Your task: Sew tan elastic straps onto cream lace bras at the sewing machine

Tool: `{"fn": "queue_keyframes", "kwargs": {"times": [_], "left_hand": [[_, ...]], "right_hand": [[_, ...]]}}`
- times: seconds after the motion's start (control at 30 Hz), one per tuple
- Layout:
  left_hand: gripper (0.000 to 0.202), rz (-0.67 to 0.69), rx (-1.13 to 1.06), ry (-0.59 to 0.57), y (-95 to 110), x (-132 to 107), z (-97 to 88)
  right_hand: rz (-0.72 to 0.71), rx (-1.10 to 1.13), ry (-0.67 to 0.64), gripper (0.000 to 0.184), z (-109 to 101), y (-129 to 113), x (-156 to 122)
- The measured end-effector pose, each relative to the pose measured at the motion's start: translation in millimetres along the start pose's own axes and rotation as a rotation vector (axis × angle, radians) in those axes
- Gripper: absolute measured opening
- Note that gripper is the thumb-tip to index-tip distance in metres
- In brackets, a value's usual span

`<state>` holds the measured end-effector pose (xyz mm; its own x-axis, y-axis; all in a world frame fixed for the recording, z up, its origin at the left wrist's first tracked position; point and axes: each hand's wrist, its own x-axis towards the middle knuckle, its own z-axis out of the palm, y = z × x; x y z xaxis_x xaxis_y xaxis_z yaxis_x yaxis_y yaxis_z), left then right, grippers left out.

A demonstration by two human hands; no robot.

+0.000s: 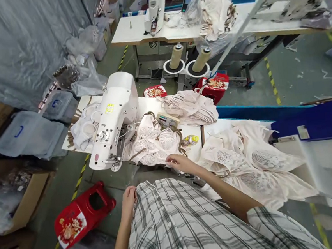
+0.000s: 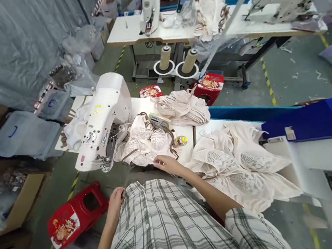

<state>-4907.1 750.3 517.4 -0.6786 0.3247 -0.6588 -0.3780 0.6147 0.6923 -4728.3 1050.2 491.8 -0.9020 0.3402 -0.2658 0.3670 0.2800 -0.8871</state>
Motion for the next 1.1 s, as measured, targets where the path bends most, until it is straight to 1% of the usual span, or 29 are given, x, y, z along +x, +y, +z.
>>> {"fn": "queue_keyframes", "kwargs": {"times": [0.17, 0.33, 0.43, 0.5, 0.63, 0.73, 0.9, 1.03, 1.1], "left_hand": [[0.036, 0.024, 0.089, -0.027, 7.8, 5.1, 26.0], [0.035, 0.057, 0.138, -0.090, 13.5, 17.1, 60.0], [0.034, 0.080, 0.151, -0.115, 20.1, 17.4, 76.9], [0.034, 0.094, 0.155, -0.124, 26.1, 13.7, 83.1], [0.033, 0.114, 0.162, -0.115, 36.4, 1.8, 84.8], [0.032, 0.111, 0.177, -0.103, 39.3, -6.2, 82.2], [0.031, 0.097, 0.202, -0.099, 36.7, -12.1, 77.6], [0.029, 0.091, 0.205, -0.105, 33.1, -12.0, 74.8], [0.029, 0.094, 0.197, -0.117, 31.6, -10.7, 74.0]], "right_hand": [[0.038, 0.048, -0.024, 0.024, 9.6, 22.3, -30.9], [0.080, 0.084, -0.056, 0.023, 19.9, 44.3, -57.1], [0.094, 0.105, -0.045, 0.024, 26.8, 57.1, -68.9], [0.103, 0.118, -0.030, 0.024, 30.4, 62.2, -73.2], [0.093, 0.142, -0.018, 0.023, 33.0, 61.7, -73.4], [0.075, 0.156, -0.016, 0.021, 33.1, 57.2, -69.5], [0.067, 0.172, -0.019, 0.021, 39.5, 56.6, -62.8], [0.057, 0.176, -0.014, 0.019, 47.1, 63.1, -57.1], [0.070, 0.179, 0.007, 0.019, 47.5, 66.5, -52.3]]}}
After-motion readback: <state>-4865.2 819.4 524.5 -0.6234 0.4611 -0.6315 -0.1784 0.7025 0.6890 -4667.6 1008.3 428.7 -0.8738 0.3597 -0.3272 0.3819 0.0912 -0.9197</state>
